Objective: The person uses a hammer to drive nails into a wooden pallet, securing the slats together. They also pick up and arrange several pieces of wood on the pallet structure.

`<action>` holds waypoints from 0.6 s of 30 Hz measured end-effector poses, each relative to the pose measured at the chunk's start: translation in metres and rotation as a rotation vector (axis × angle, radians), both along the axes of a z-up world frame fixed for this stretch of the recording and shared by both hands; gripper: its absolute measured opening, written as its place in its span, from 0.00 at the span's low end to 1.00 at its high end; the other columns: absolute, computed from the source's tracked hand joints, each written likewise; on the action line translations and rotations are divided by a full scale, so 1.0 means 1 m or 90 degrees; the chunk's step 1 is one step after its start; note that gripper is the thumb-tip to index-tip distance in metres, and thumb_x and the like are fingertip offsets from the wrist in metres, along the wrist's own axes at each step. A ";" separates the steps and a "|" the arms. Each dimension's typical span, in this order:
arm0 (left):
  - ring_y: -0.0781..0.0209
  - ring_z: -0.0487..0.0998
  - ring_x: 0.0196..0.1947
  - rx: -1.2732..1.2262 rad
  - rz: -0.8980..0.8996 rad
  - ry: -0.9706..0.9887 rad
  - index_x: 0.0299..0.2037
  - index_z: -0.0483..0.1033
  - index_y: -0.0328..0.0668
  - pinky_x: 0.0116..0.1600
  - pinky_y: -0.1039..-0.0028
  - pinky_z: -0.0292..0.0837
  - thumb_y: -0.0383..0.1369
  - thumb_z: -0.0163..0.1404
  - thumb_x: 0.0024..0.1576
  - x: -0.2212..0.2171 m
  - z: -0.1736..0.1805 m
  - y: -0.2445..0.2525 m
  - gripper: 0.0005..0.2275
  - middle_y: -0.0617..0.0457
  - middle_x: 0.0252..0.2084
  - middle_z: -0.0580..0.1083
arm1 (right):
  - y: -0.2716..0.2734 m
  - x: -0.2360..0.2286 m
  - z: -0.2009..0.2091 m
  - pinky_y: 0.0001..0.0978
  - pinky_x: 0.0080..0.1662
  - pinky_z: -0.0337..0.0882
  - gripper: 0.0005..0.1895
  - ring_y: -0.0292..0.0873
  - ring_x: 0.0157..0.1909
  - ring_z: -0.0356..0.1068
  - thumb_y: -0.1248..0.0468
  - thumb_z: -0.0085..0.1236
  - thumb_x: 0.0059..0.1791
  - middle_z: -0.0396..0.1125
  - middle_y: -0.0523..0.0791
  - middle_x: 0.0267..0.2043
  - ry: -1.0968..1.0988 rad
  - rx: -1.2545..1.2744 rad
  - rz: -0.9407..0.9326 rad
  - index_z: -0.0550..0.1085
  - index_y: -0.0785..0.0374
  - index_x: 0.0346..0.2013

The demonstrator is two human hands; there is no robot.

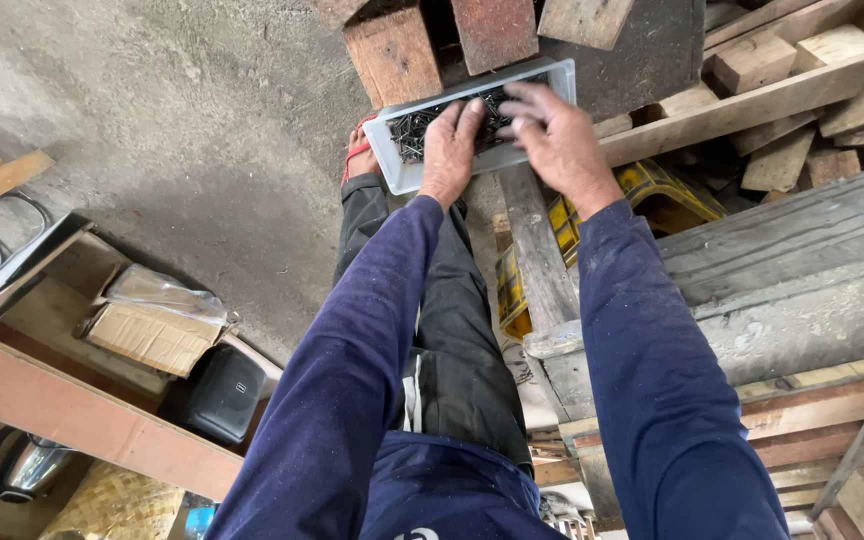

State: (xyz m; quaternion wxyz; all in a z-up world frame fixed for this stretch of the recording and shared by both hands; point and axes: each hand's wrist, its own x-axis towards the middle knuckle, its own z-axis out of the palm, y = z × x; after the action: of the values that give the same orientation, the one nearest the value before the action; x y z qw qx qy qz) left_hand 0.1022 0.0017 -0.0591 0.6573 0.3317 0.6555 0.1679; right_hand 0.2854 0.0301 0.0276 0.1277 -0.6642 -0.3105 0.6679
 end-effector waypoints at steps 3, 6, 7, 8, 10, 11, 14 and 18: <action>0.60 0.72 0.34 -0.088 0.141 -0.077 0.49 0.77 0.26 0.43 0.67 0.69 0.42 0.49 0.68 -0.005 -0.003 -0.002 0.19 0.50 0.35 0.75 | 0.000 0.012 -0.014 0.34 0.47 0.81 0.19 0.41 0.49 0.78 0.68 0.47 0.56 0.72 0.48 0.60 -0.096 0.026 0.017 0.69 0.60 0.63; 0.62 0.73 0.40 -0.019 0.162 -0.100 0.51 0.73 0.29 0.48 0.69 0.70 0.36 0.54 0.65 -0.011 0.005 -0.006 0.14 0.53 0.40 0.75 | -0.006 0.014 -0.022 0.34 0.50 0.79 0.16 0.42 0.49 0.78 0.67 0.51 0.57 0.74 0.49 0.56 -0.169 0.040 0.113 0.72 0.61 0.60; 0.63 0.75 0.43 0.035 0.138 -0.090 0.52 0.72 0.32 0.52 0.70 0.72 0.34 0.56 0.63 -0.012 0.010 -0.009 0.14 0.54 0.43 0.77 | -0.009 0.010 -0.022 0.34 0.50 0.78 0.15 0.42 0.49 0.77 0.66 0.52 0.57 0.74 0.49 0.55 -0.169 0.011 0.144 0.73 0.60 0.59; 0.63 0.75 0.42 0.065 0.119 -0.051 0.51 0.72 0.32 0.51 0.70 0.72 0.33 0.55 0.63 -0.013 0.013 -0.009 0.12 0.53 0.42 0.76 | -0.010 0.006 -0.023 0.34 0.50 0.78 0.15 0.43 0.49 0.77 0.65 0.52 0.57 0.74 0.49 0.55 -0.170 -0.014 0.175 0.74 0.59 0.59; 0.62 0.74 0.39 0.121 0.082 0.029 0.48 0.72 0.32 0.48 0.71 0.73 0.30 0.52 0.64 -0.013 0.019 -0.012 0.09 0.52 0.39 0.75 | -0.015 -0.005 -0.026 0.41 0.50 0.74 0.18 0.49 0.48 0.75 0.63 0.61 0.53 0.74 0.52 0.52 -0.211 0.111 0.298 0.74 0.64 0.57; 0.62 0.75 0.38 0.107 0.086 0.037 0.48 0.72 0.33 0.47 0.72 0.74 0.30 0.51 0.65 -0.013 0.021 -0.012 0.08 0.51 0.38 0.75 | -0.018 -0.012 -0.029 0.44 0.50 0.73 0.21 0.51 0.48 0.74 0.62 0.65 0.51 0.74 0.53 0.50 -0.230 0.174 0.360 0.74 0.66 0.56; 0.64 0.77 0.38 0.087 0.100 0.048 0.48 0.71 0.34 0.47 0.74 0.75 0.29 0.49 0.66 -0.015 0.031 -0.013 0.06 0.50 0.37 0.77 | -0.027 -0.026 -0.040 0.44 0.49 0.74 0.17 0.51 0.46 0.74 0.61 0.65 0.50 0.73 0.52 0.46 -0.266 0.197 0.367 0.77 0.64 0.52; 0.65 0.81 0.44 0.132 0.115 0.026 0.48 0.71 0.35 0.53 0.75 0.74 0.28 0.48 0.66 -0.021 0.045 -0.006 0.05 0.49 0.41 0.81 | -0.034 -0.035 -0.053 0.43 0.46 0.75 0.07 0.49 0.43 0.73 0.64 0.63 0.52 0.72 0.49 0.41 -0.284 0.199 0.319 0.80 0.63 0.43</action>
State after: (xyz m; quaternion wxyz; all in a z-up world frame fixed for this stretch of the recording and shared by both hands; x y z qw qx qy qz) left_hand 0.0809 -0.0041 -0.0142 0.5882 0.3410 0.6751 0.2862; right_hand 0.2507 -0.0037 -0.0254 -0.0109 -0.6692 -0.5818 0.4621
